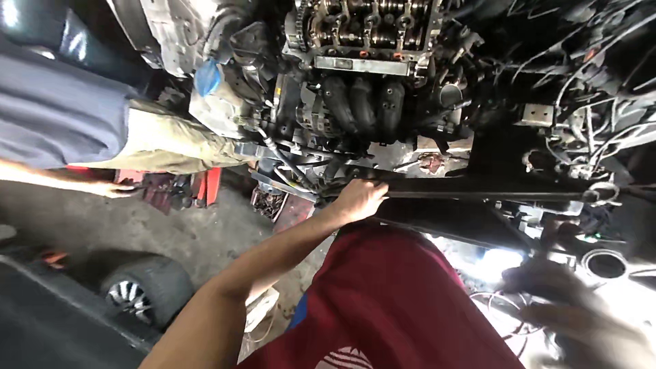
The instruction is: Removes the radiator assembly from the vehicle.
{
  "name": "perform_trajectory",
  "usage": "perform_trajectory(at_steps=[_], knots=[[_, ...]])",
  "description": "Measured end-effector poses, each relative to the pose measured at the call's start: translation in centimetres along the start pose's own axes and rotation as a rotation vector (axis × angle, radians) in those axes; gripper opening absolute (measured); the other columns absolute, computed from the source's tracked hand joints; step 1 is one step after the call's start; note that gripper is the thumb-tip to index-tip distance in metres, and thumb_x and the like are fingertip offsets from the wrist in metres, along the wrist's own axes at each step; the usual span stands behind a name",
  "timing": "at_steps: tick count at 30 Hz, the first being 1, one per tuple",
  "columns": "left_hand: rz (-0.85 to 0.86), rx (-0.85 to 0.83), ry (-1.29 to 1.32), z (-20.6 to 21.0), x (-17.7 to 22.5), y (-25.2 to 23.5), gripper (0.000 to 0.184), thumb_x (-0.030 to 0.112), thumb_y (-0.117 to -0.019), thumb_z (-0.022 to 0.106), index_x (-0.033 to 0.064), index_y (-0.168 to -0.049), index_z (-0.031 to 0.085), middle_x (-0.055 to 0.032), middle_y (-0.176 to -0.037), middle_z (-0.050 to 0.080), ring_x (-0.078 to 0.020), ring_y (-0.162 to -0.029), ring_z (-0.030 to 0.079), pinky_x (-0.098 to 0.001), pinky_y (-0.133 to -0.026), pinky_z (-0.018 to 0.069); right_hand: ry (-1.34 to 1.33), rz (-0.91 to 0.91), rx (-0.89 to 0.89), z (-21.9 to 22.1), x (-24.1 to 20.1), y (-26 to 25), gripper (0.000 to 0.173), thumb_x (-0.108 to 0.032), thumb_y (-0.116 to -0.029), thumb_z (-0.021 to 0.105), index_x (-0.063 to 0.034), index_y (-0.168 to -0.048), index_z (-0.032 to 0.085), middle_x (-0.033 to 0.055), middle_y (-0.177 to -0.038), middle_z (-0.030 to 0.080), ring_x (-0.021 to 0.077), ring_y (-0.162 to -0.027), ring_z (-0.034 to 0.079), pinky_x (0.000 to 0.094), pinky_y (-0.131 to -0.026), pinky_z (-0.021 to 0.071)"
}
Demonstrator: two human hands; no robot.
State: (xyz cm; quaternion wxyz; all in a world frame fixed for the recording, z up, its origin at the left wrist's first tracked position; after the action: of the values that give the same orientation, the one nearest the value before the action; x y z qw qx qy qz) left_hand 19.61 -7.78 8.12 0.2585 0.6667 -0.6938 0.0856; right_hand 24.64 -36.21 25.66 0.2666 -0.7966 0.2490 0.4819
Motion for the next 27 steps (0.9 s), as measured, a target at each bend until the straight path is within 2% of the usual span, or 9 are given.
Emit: perform_trajectory(at_steps=[2, 4, 6, 8, 10, 13, 19, 23, 27], knots=[[0.016, 0.012, -0.006, 0.1, 0.0, 0.0, 0.018, 0.017, -0.0971, 0.066, -0.0008, -0.095, 0.07, -0.0196, -0.077, 0.069, -0.0394, -0.073, 0.071, -0.0579, -0.066, 0.0566, 0.212, 0.007, -0.199, 7.1, 3.6, -1.7, 0.048, -0.05, -0.0989, 0.058, -0.0076, -0.116, 0.072, 0.0101, -0.124, 0.07, 0.021, -0.121, 0.064, 0.0381, -0.104, 0.0507], [0.005, 0.0, -0.001, 0.1, 0.1, 0.1, 0.017, 0.014, -0.0948, 0.068, -0.0017, -0.099, 0.072, -0.0214, -0.082, 0.071, -0.0411, -0.077, 0.072, -0.0598, -0.07, 0.057, 0.535, 0.139, -0.421, 12.5, 8.5, -2.8, 0.055, -0.047, -0.0982, 0.058, -0.0033, -0.131, 0.066, 0.0185, -0.133, 0.067, 0.0354, -0.127, 0.062, 0.0524, -0.107, 0.0481], [-0.047, -0.076, -0.002, 0.0, 0.1, 0.0, 0.017, 0.01, -0.0933, 0.067, -0.0007, -0.106, 0.071, -0.0225, -0.086, 0.071, -0.0429, -0.083, 0.072, -0.0613, -0.074, 0.0556, 0.672, 0.338, -0.653, 14.7, 11.7, -4.0, 0.056, -0.037, -0.0984, 0.061, 0.0007, -0.139, 0.058, 0.0258, -0.135, 0.062, 0.0443, -0.13, 0.057, 0.0608, -0.11, 0.041], [-0.077, -0.119, -0.003, 0.0, 0.1, -0.1, 0.018, 0.013, -0.097, 0.064, 0.0008, -0.109, 0.071, -0.0219, -0.09, 0.072, -0.0423, -0.087, 0.072, -0.0606, -0.077, 0.0555, 0.786, 0.492, -0.822, 15.3, 13.2, -4.7, 0.049, -0.021, -0.096, 0.065, 0.0027, -0.138, 0.057, 0.0293, -0.132, 0.061, 0.0477, -0.129, 0.055, 0.064, -0.111, 0.037], [-0.077, -0.12, 0.002, 0.1, 0.2, -0.1, 0.018, 0.016, -0.099, 0.064, 0.0017, -0.107, 0.071, -0.0203, -0.087, 0.072, -0.0406, -0.086, 0.072, -0.0593, -0.076, 0.056, 0.857, 0.597, -0.947, 15.8, 13.6, -4.5, 0.038, -0.012, -0.0988, 0.057, 0.003, -0.133, 0.059, 0.0288, -0.129, 0.063, 0.0476, -0.124, 0.058, 0.0645, -0.104, 0.0431], [-0.082, -0.148, 0.024, 0.1, 0.2, -0.1, 0.02, 0.019, -0.1022, 0.06, 0.0029, -0.109, 0.07, -0.0191, -0.088, 0.072, -0.0396, -0.088, 0.072, -0.0585, -0.079, 0.0555, 0.933, 0.604, -0.977, 16.6, 12.9, -4.4, 0.03, -0.002, -0.1005, 0.049, 0.0042, -0.127, 0.063, 0.0289, -0.12, 0.067, 0.0477, -0.114, 0.064, 0.063, -0.095, 0.0491], [-0.058, -0.183, 0.055, 0.0, 0.4, -0.1, 0.022, 0.016, -0.105, 0.054, 0.003, -0.114, 0.069, -0.0185, -0.089, 0.072, -0.0381, -0.09, 0.071, -0.0557, -0.079, 0.0549, 0.991, 0.651, -1.043, 17.8, 12.2, -5.0, 0.033, -0.006, -0.1031, 0.048, 0.0034, -0.133, 0.059, 0.0279, -0.126, 0.065, 0.0458, -0.118, 0.063, 0.0605, -0.096, 0.0499], [-0.066, -0.252, 0.066, -0.5, 0.7, -0.3, 0.024, 0.012, -0.1054, 0.05, 0.0017, -0.121, 0.066, -0.0204, -0.092, 0.071, -0.0401, -0.093, 0.07, -0.0568, -0.081, 0.0539, 1.025, 0.675, -1.063, 18.5, 12.3, -5.2, 0.029, -0.006, -0.1026, 0.049, 0.0033, -0.126, 0.063, 0.0269, -0.119, 0.068, 0.0457, -0.111, 0.066, 0.0601, -0.089, 0.0529], [-0.095, -0.378, 0.073, -3.2, 2.0, 0.4, 0.028, 0.008, -0.1067, 0.045, -0.0013, -0.127, 0.061, -0.0235, -0.101, 0.069, -0.0415, -0.1, 0.068, -0.0561, -0.087, 0.0523, 1.045, 0.752, -1.157, 18.6, 11.9, -5.4, 0.027, -0.009, -0.1018, 0.052, 0.002, -0.123, 0.064, 0.0265, -0.119, 0.068, 0.0455, -0.113, 0.066, 0.0605, -0.091, 0.0523]])
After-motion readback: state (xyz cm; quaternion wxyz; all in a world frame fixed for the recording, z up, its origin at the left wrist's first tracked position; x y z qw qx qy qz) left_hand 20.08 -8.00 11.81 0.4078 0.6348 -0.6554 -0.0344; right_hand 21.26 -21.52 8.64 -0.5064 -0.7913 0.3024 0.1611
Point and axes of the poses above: each hand's wrist, its own y-axis away from the middle knuckle, its own z-axis out of the palm, x = y × z, the point moved 5 cm from there along -y, towards the middle knuckle
